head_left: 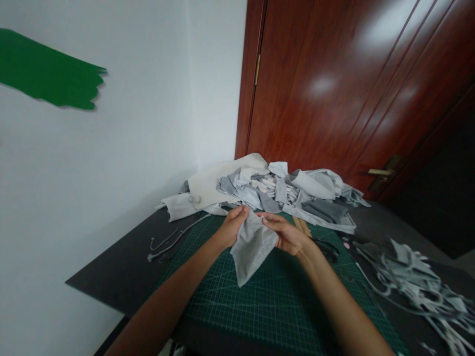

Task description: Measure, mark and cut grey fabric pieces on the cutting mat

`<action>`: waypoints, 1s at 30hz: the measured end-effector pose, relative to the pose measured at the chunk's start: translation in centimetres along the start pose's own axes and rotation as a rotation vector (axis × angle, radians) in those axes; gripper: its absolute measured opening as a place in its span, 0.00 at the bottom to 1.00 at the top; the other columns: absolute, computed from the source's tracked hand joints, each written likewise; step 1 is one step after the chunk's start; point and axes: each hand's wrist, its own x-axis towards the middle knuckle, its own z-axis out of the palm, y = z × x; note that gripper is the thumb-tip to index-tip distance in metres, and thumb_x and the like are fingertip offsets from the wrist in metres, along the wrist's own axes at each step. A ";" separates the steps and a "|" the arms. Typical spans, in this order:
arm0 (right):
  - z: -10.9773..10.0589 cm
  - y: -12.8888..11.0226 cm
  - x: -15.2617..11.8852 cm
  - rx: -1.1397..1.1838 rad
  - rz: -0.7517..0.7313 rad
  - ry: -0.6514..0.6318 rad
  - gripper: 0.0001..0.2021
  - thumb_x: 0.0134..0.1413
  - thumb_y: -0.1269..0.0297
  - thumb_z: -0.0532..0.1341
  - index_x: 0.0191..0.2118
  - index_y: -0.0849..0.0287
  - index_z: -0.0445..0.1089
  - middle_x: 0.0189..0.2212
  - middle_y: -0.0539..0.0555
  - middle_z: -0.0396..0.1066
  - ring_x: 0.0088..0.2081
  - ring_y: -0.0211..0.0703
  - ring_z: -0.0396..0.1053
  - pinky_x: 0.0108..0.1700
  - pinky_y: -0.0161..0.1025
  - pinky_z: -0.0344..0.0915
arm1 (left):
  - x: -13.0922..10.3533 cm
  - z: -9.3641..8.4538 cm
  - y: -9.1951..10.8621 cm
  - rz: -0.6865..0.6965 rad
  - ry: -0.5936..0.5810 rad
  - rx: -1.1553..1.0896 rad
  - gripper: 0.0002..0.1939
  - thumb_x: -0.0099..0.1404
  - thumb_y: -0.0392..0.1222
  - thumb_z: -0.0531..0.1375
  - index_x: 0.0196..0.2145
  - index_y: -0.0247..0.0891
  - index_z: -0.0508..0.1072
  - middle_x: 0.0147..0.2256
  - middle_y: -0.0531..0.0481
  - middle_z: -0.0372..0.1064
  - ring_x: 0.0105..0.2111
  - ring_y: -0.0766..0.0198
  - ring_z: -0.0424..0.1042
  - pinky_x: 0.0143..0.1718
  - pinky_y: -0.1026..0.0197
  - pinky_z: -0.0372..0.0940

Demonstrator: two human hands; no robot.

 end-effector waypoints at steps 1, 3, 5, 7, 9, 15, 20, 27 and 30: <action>0.0 0.0 0.0 0.047 0.014 -0.001 0.16 0.45 0.58 0.75 0.39 0.57 0.77 0.30 0.51 0.78 0.29 0.40 0.75 0.35 0.37 0.74 | 0.0 0.0 0.0 -0.003 0.005 -0.019 0.27 0.55 0.63 0.72 0.29 0.37 0.69 0.24 0.55 0.66 0.23 0.68 0.65 0.28 0.65 0.61; -0.2 -0.1 0.0 0.139 0.035 0.002 0.15 0.45 0.59 0.75 0.38 0.58 0.77 0.28 0.50 0.76 0.28 0.39 0.75 0.37 0.38 0.75 | 0.0 0.0 0.0 -0.013 0.017 -0.047 0.27 0.54 0.62 0.73 0.28 0.37 0.68 0.23 0.56 0.65 0.23 0.69 0.64 0.27 0.65 0.61; -0.4 -0.3 0.0 0.176 0.035 0.003 0.16 0.45 0.58 0.76 0.38 0.59 0.77 0.27 0.50 0.76 0.28 0.40 0.76 0.39 0.40 0.76 | 0.1 0.0 0.1 -0.021 0.023 -0.071 0.26 0.53 0.61 0.74 0.29 0.37 0.69 0.24 0.55 0.67 0.23 0.67 0.66 0.28 0.64 0.62; -0.8 -0.6 0.0 0.162 0.012 0.021 0.18 0.42 0.59 0.78 0.39 0.59 0.76 0.30 0.51 0.77 0.31 0.41 0.77 0.41 0.41 0.77 | 0.2 0.0 0.3 -0.001 0.043 -0.108 0.26 0.52 0.61 0.74 0.31 0.38 0.70 0.26 0.54 0.70 0.25 0.66 0.68 0.30 0.63 0.64; -1.4 -0.8 0.0 0.078 -0.041 0.093 0.22 0.37 0.60 0.80 0.39 0.58 0.75 0.32 0.51 0.78 0.33 0.42 0.78 0.41 0.41 0.77 | 0.5 -0.2 0.7 0.048 0.077 -0.132 0.26 0.52 0.61 0.74 0.32 0.37 0.71 0.28 0.52 0.72 0.27 0.64 0.70 0.32 0.61 0.66; -4.3 -2.0 -0.2 -0.312 -0.312 0.490 0.26 0.37 0.40 0.75 0.27 0.58 0.70 0.23 0.50 0.72 0.24 0.40 0.73 0.28 0.37 0.70 | 1.4 -1.6 1.6 0.207 0.208 -0.052 0.28 0.51 0.65 0.73 0.28 0.37 0.70 0.25 0.53 0.70 0.26 0.66 0.67 0.29 0.64 0.62; -6.4 -3.5 -1.2 -0.413 -0.400 0.646 0.26 0.39 0.36 0.71 0.22 0.56 0.68 0.17 0.47 0.64 0.19 0.36 0.59 0.24 0.37 0.59 | 2.0 -2.6 1.4 0.321 0.326 0.002 0.28 0.53 0.66 0.72 0.28 0.37 0.69 0.24 0.56 0.66 0.26 0.67 0.64 0.29 0.65 0.60; -7.6 -3.8 -1.3 -0.505 -0.546 0.758 0.23 0.44 0.38 0.68 0.25 0.56 0.71 0.22 0.49 0.67 0.28 0.42 0.62 0.32 0.39 0.61 | 1.9 -2.9 1.6 0.315 0.356 0.106 0.29 0.53 0.68 0.70 0.25 0.38 0.68 0.22 0.57 0.61 0.23 0.68 0.60 0.25 0.65 0.55; -7.6 -3.6 -1.2 -0.470 -0.564 0.750 0.23 0.46 0.39 0.67 0.26 0.57 0.70 0.24 0.49 0.67 0.28 0.41 0.62 0.34 0.39 0.62 | 1.7 -3.0 1.9 0.290 0.329 0.131 0.29 0.54 0.67 0.70 0.25 0.38 0.68 0.22 0.57 0.60 0.23 0.69 0.59 0.24 0.66 0.55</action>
